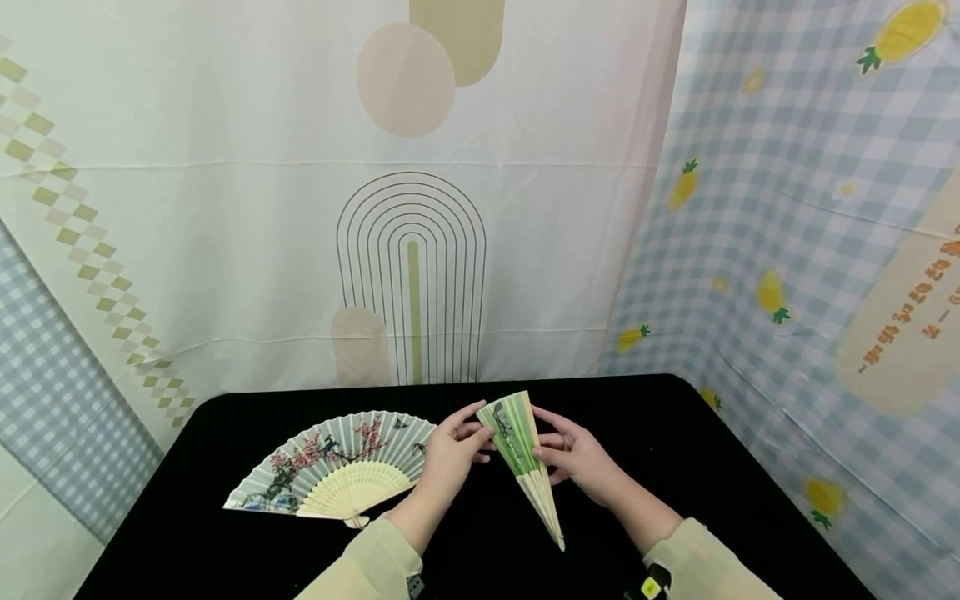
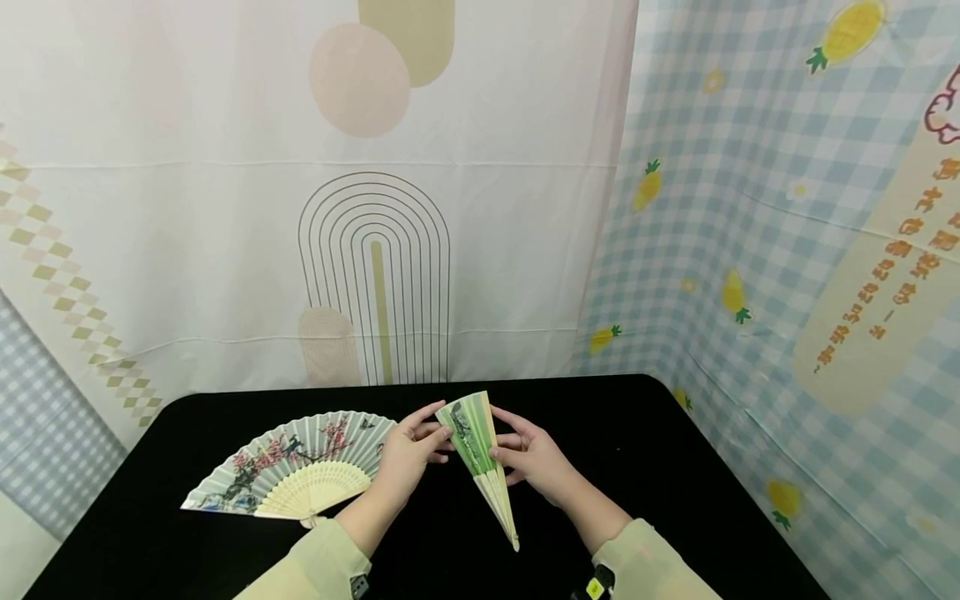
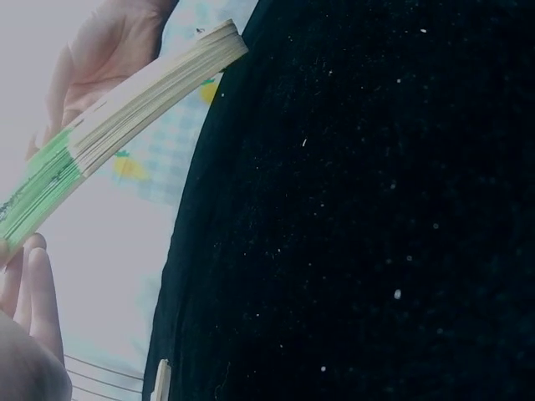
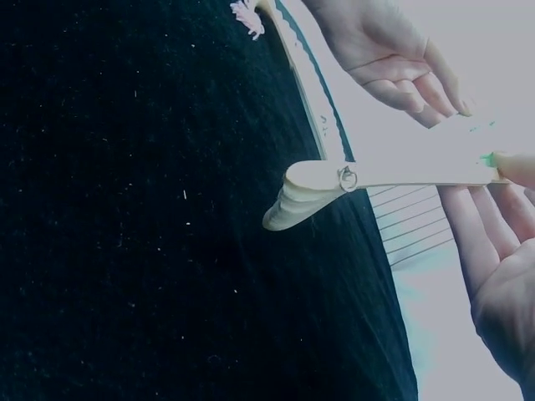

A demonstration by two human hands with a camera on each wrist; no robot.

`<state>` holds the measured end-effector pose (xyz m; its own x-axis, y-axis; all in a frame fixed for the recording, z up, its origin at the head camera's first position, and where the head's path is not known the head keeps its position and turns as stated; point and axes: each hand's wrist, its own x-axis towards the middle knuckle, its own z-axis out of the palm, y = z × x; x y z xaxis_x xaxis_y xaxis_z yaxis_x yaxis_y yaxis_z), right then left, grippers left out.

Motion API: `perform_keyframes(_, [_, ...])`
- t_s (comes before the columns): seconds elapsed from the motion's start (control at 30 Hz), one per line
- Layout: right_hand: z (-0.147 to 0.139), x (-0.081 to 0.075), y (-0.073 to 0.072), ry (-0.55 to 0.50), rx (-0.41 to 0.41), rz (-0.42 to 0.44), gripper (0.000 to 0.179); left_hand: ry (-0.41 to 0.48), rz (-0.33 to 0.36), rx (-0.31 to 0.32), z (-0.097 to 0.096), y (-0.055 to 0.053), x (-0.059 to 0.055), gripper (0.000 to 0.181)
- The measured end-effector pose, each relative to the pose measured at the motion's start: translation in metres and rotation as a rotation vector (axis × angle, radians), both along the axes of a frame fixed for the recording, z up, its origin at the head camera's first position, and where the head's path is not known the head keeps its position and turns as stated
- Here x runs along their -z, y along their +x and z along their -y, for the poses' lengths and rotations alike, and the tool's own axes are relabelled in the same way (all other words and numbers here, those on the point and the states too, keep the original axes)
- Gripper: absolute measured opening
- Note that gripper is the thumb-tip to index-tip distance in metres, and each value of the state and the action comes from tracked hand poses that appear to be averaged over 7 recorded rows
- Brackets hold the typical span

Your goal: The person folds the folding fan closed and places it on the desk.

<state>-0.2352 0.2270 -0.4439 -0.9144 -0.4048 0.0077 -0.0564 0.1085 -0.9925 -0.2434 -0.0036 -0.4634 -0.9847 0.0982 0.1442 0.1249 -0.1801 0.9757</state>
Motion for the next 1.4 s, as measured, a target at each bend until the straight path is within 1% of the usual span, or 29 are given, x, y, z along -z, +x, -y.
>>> perform_keyframes(0.07, [0.001, 0.000, 0.000, 0.012, 0.010, -0.008, 0.072, -0.002, 0.006, 0.003, 0.000, 0.001, -0.002, 0.049])
perform_keyframes(0.1, [0.002, 0.001, 0.000, 0.017, 0.015, -0.012, 0.072, -0.004, 0.005, 0.005, 0.001, 0.003, -0.005, 0.049])
perform_keyframes(0.2, [0.003, 0.001, 0.001, 0.028, 0.034, -0.014, 0.071, -0.008, 0.006, 0.005, 0.002, 0.012, -0.018, 0.047])
perform_keyframes(0.3, [0.006, -0.001, 0.003, 0.043, 0.049, -0.012, 0.070, -0.008, 0.007, -0.006, 0.002, 0.011, -0.016, 0.047])
perform_keyframes(0.37, [0.007, -0.002, 0.004, 0.055, 0.058, -0.014, 0.069, -0.002, 0.005, -0.013, 0.001, 0.007, -0.009, 0.048])
perform_keyframes(0.43, [0.008, -0.003, 0.005, 0.071, 0.072, -0.022, 0.070, 0.000, 0.006, -0.020, 0.000, 0.001, -0.001, 0.049])
perform_keyframes(0.6, [0.011, -0.002, 0.005, 0.102, 0.109, -0.050, 0.072, -0.001, 0.005, -0.024, -0.001, 0.003, -0.005, 0.048])
perform_keyframes(0.67, [0.013, -0.002, 0.006, 0.112, 0.120, -0.056, 0.072, -0.006, -0.003, -0.023, -0.001, 0.006, -0.011, 0.047])
perform_keyframes(0.8, [0.015, -0.003, 0.007, 0.124, 0.136, -0.061, 0.071, -0.011, -0.017, -0.019, 0.001, 0.016, -0.024, 0.045])
perform_keyframes(0.87, [0.016, -0.003, 0.007, 0.128, 0.141, -0.063, 0.070, -0.007, -0.021, -0.016, 0.001, 0.020, -0.028, 0.045])
perform_keyframes(0.97, [0.016, -0.002, 0.007, 0.132, 0.142, -0.061, 0.069, -0.001, -0.023, -0.012, 0.001, 0.021, -0.029, 0.045])
perform_keyframes(1.17, [0.015, 0.000, 0.003, 0.118, 0.121, -0.045, 0.069, -0.002, -0.013, -0.010, 0.002, 0.020, -0.029, 0.046])
perform_keyframes(1.4, [0.017, -0.002, 0.006, 0.114, 0.114, -0.037, 0.068, -0.022, -0.002, -0.002, 0.003, 0.019, -0.029, 0.045])
